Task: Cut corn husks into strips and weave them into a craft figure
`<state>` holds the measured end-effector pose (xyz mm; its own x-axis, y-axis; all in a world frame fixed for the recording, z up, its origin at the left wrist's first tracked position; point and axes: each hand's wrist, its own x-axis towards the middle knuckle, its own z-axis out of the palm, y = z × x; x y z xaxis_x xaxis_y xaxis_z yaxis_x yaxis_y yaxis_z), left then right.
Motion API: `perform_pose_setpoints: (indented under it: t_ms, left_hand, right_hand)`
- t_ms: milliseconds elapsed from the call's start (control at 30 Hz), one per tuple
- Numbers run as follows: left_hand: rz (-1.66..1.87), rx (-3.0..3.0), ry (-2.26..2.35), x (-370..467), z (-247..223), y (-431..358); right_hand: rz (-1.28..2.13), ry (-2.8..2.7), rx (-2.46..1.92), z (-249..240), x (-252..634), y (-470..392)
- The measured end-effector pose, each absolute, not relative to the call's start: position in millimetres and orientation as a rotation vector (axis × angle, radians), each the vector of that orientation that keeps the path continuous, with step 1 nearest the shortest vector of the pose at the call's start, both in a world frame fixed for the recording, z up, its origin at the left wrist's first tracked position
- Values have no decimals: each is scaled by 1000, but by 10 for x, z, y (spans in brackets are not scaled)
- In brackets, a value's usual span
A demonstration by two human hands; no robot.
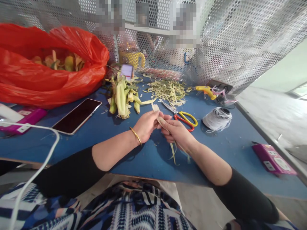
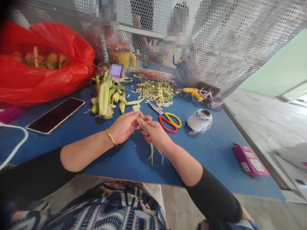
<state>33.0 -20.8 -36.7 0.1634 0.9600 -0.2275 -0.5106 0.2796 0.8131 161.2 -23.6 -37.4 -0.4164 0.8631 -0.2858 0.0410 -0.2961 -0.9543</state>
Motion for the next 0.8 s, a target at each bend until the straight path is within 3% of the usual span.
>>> perform_pose_setpoints:
  t_ms: [167,333,400,500,533,667,800]
  left_hand:
    - [1269,167,928,196,-253,-67]
    - [1247,107,971,26,-202,25]
    - [1227,181,986,42,-227,9]
    - [1162,309,979,127,-281,-47]
    - [1134,352,974,156,-298,-68]
    - [1077,484,964,230,-348,-130]
    - [1139,555,984,272,-382,-149]
  right_hand:
    - [1957,-1699,-1106,-275,1719,-265]
    - [2253,-2368,-834,-57,1905,-231]
    - [1722,-2353,-1128,-69,1925,-160]
    - [594,-2285,-1627,-204,1876,-62]
    - [389,-2309,-1713,-260,1849,-46]
    - [191,-2382,-1746,-410,1758,-66]
    - [627,-2001,-1536,-424,1712,-115]
